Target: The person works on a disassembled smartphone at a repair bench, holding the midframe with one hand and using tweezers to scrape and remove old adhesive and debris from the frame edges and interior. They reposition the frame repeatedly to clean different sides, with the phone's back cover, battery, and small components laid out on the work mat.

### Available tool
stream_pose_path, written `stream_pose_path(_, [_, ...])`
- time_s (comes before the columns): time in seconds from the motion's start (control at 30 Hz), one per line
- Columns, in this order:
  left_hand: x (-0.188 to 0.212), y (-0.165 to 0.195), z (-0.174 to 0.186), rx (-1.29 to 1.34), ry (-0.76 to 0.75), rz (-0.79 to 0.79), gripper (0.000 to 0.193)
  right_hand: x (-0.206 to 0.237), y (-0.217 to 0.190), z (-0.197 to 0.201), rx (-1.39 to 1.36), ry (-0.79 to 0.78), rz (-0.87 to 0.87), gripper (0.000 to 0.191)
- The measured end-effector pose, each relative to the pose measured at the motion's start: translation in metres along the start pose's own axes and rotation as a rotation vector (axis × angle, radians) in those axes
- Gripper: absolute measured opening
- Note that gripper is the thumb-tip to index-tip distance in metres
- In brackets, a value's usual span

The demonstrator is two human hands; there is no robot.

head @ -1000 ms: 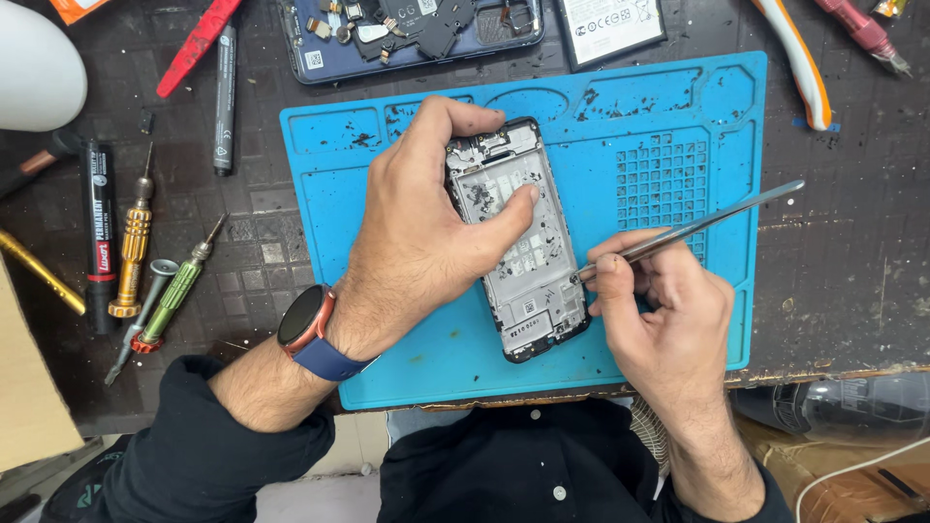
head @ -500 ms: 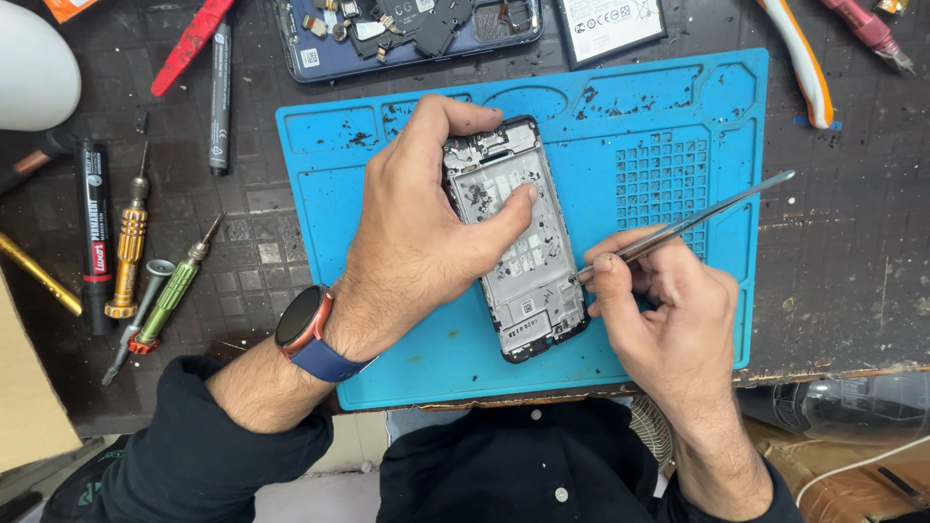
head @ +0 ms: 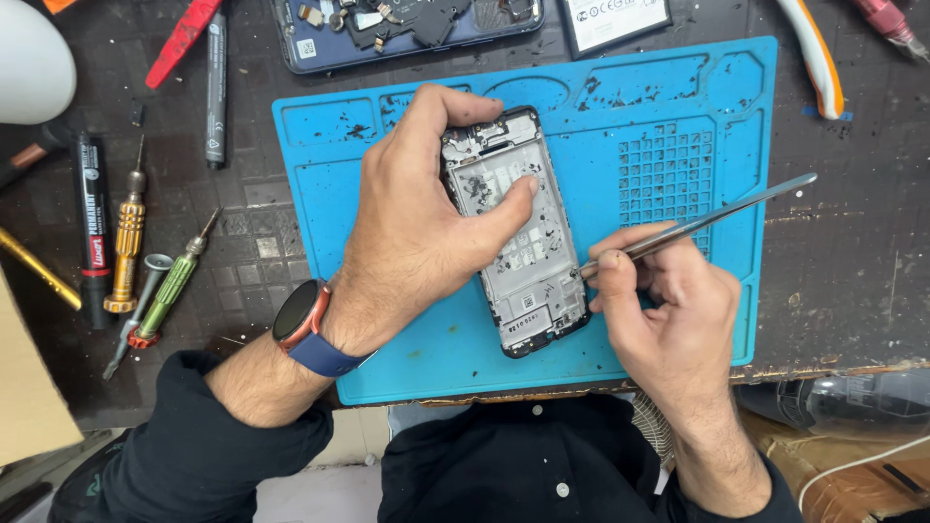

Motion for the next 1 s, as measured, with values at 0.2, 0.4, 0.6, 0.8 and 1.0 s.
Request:
stream_pose_path(0.2, [-0.0009,-0.0028,-0.0009,0.024,-0.006,0.04,0.047,0.0,-0.0028,0.0007,0.021,0.03,0.065,0.011])
stream_pose_path(0.4, [-0.0022,-0.0012,-0.0012,0.016,-0.007,0.017,0.047,-0.0016,-0.0029,0.001,0.007,0.013,0.068,0.01])
stream_pose_path(0.6, [-0.0032,-0.0008,-0.002,0.009,-0.004,0.04,0.048,-0.003,-0.0036,0.0028,0.045,-0.011,0.072,0.01])
stream_pose_path(0.8, [-0.0039,-0.0017,-0.0027,0.021,-0.007,0.058,0.047,-0.0019,0.0002,0.002,-0.042,0.007,0.021,0.01])
stream_pose_path(1.0, [-0.0029,-0.0018,-0.0022,0.014,-0.009,0.043,0.048,-0.0021,-0.0001,0.0012,-0.006,0.003,0.052,0.01])
Point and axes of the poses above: each hand's wrist, its own x-axis away from the middle knuckle, its own z-axis out of the back of the hand, y = z × x, the point moved 7 cm from there along -x, towards the middle knuckle, and after that the axes turned 13 degrees about x, right-handed, at the moved point
